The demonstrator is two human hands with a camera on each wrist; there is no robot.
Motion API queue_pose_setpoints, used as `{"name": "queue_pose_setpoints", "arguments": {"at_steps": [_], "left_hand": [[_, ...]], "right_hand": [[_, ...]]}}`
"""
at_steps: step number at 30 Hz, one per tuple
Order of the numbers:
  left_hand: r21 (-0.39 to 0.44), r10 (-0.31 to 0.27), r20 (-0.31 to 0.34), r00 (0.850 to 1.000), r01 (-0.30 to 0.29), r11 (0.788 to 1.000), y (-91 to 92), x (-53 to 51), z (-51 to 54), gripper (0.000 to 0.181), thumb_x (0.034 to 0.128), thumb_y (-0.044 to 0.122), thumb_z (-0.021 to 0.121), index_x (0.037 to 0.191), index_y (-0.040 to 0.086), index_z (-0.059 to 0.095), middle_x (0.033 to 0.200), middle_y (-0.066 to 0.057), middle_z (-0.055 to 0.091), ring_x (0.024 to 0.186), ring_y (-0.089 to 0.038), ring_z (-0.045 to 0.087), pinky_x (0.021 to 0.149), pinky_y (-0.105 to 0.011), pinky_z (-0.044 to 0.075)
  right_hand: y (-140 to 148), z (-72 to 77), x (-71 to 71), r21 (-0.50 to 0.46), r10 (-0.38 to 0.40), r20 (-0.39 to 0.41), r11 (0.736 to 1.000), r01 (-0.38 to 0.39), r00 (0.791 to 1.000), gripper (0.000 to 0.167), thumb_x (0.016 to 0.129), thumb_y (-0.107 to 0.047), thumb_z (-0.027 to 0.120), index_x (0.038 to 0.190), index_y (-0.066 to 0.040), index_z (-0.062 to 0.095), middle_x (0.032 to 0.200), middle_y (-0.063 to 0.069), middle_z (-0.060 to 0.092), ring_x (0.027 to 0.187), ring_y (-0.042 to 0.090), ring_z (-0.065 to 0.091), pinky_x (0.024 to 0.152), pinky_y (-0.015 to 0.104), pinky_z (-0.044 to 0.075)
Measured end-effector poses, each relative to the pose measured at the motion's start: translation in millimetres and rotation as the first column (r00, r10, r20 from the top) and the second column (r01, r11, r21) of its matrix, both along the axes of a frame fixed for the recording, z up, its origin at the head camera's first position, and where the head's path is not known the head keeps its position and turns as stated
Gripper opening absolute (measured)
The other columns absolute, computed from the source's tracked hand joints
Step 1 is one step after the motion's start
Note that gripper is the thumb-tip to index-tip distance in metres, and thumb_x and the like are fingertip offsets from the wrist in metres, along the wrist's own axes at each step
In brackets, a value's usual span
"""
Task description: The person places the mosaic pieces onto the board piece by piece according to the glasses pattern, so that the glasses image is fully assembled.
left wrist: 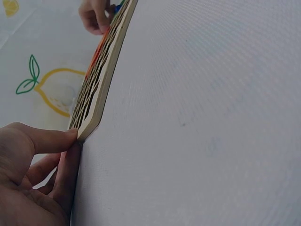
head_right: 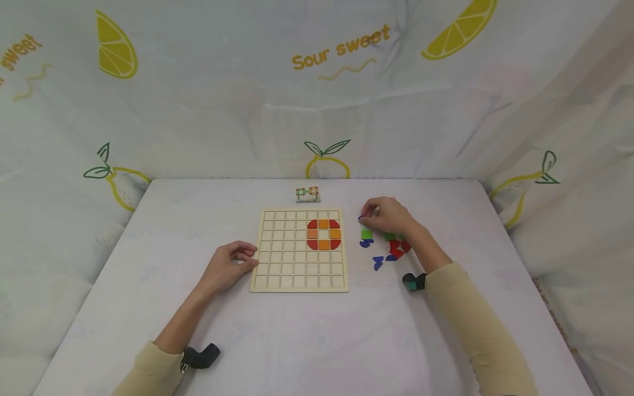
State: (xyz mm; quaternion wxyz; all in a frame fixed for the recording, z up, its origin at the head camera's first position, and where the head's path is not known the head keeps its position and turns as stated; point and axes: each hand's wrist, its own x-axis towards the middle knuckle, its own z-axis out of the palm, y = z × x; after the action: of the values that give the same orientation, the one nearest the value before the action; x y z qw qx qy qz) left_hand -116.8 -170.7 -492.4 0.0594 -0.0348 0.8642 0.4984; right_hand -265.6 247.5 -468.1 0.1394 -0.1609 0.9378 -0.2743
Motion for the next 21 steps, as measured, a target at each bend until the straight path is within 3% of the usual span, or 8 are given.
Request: {"name": "queue_pose_setpoints", "arguments": {"at_steps": [4, 12, 21], "left_hand": [[0.004, -0.003, -0.004, 1.000, 0.003, 1.000, -0.7, -0.5, -1.0, 0.029, 0.0933, 0.009, 0.083, 0.121, 0.006, 0.075, 0.111, -0.011, 0.075, 0.094, -0.015, 0.070, 0.083, -0.022, 0.052], [0.000, -0.002, -0.007, 1.000, 0.002, 1.000, -0.9, -0.3, -1.1, 0.028, 0.0940, 0.008, 0.082, 0.121, 0.006, 0.076, 0.112, -0.012, 0.075, 0.095, -0.015, 0.071, 0.084, -0.024, 0.052], [-0.005, 0.006, 0.000, 1.000, -0.006, 1.000, -0.2, -0.1, -1.4, 0.029, 0.0933, 0.008, 0.082, 0.121, 0.007, 0.076, 0.111, -0.011, 0.075, 0.095, -0.015, 0.070, 0.083, -0.022, 0.052]], "right_hand": [[0.7, -0.6, -1.2, -0.020, -0.001, 0.003, 1.000, 0.001, 1.000, 0.027, 0.099, -0.028, 0.079, 0.118, -0.010, 0.074, 0.106, 0.011, 0.070, 0.092, 0.024, 0.059, 0.075, 0.024, 0.053], [6.6, -0.1, -4.4, -0.085, 0.119, -0.017, 0.989, -0.120, 0.993, 0.033, 0.100, -0.002, 0.068, 0.129, -0.012, 0.077, 0.136, 0.013, 0.073, 0.104, 0.026, 0.060, 0.090, 0.025, 0.054], [9.1, -4.9, -6.2, -0.059, 0.148, -0.021, 0.987, -0.149, 0.989, 0.030, 0.100, -0.013, 0.078, 0.130, -0.015, 0.079, 0.124, 0.009, 0.075, 0.093, 0.021, 0.058, 0.082, 0.022, 0.053]]}}
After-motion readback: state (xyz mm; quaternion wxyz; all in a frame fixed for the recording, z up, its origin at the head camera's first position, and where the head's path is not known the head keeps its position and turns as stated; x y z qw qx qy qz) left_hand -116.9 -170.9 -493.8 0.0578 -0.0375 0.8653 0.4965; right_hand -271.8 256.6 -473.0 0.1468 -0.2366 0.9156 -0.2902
